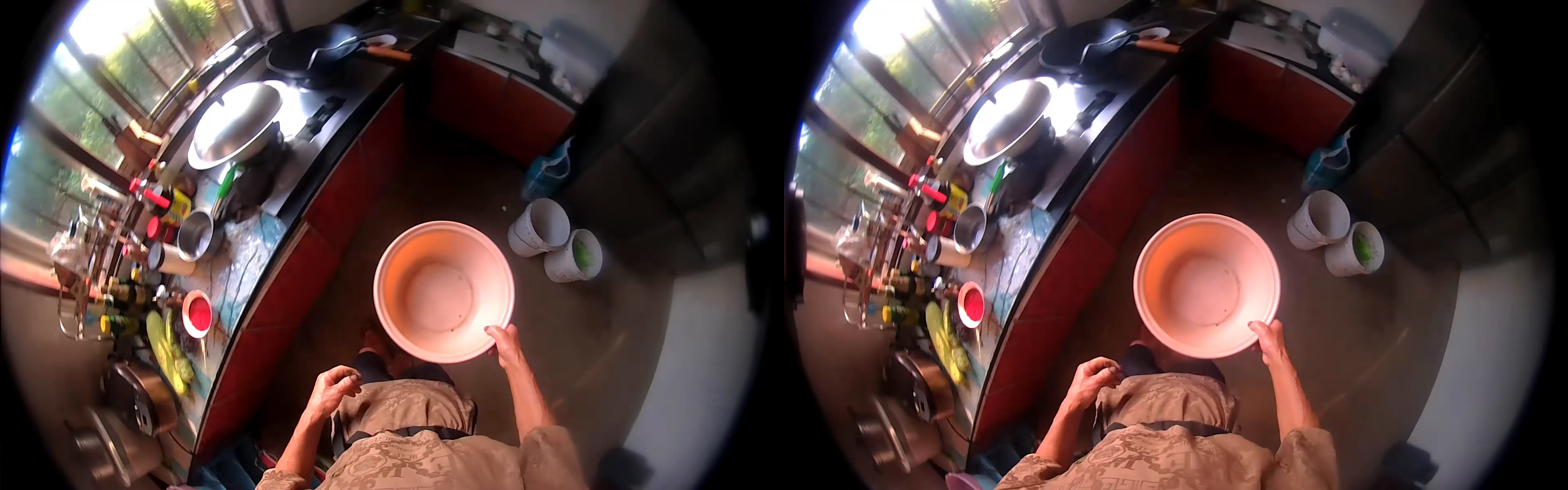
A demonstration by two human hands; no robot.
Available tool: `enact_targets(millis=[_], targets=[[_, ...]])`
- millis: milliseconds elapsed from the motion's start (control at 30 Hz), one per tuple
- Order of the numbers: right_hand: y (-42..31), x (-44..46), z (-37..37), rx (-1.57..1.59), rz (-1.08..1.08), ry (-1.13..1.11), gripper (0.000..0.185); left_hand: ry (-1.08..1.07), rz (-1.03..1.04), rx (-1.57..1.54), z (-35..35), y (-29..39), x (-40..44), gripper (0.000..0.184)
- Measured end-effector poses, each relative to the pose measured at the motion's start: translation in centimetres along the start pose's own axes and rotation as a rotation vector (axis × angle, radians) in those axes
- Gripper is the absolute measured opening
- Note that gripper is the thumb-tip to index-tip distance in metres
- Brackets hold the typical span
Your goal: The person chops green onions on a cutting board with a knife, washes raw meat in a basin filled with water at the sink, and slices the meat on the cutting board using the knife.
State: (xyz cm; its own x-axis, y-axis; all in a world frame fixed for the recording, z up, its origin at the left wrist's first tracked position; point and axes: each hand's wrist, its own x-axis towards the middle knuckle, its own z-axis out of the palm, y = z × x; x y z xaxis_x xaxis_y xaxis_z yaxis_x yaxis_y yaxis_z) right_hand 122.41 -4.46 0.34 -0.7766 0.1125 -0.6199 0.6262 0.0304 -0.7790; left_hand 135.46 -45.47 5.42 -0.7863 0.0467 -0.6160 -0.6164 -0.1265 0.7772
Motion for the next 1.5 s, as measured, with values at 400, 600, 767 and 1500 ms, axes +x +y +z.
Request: enact_targets(millis=[400,600,767,1500], targets=[[-4.1,11.0,-2.0,0.495,0.251,0.431,0.03,-0.304,0.039,0.127,7.0,22.1,25.8,0.022],[-11.0,18.1,-2.2,0.463,0.214,0.437,0.024,-0.443,0.033,-0.021,17.0,35.4,36.4,0.024],[-19.0,30.3,-5.5,0.36,0.12,0.303,0.024,-0.443,0.114,-0.394,22.8,40.5,46.6,0.029],[-48.7,54.1,-14.1,0.314,-0.055,0.518,0.031,-0.102,0.945,0.801,46.1,78.2,103.9,0.027]])
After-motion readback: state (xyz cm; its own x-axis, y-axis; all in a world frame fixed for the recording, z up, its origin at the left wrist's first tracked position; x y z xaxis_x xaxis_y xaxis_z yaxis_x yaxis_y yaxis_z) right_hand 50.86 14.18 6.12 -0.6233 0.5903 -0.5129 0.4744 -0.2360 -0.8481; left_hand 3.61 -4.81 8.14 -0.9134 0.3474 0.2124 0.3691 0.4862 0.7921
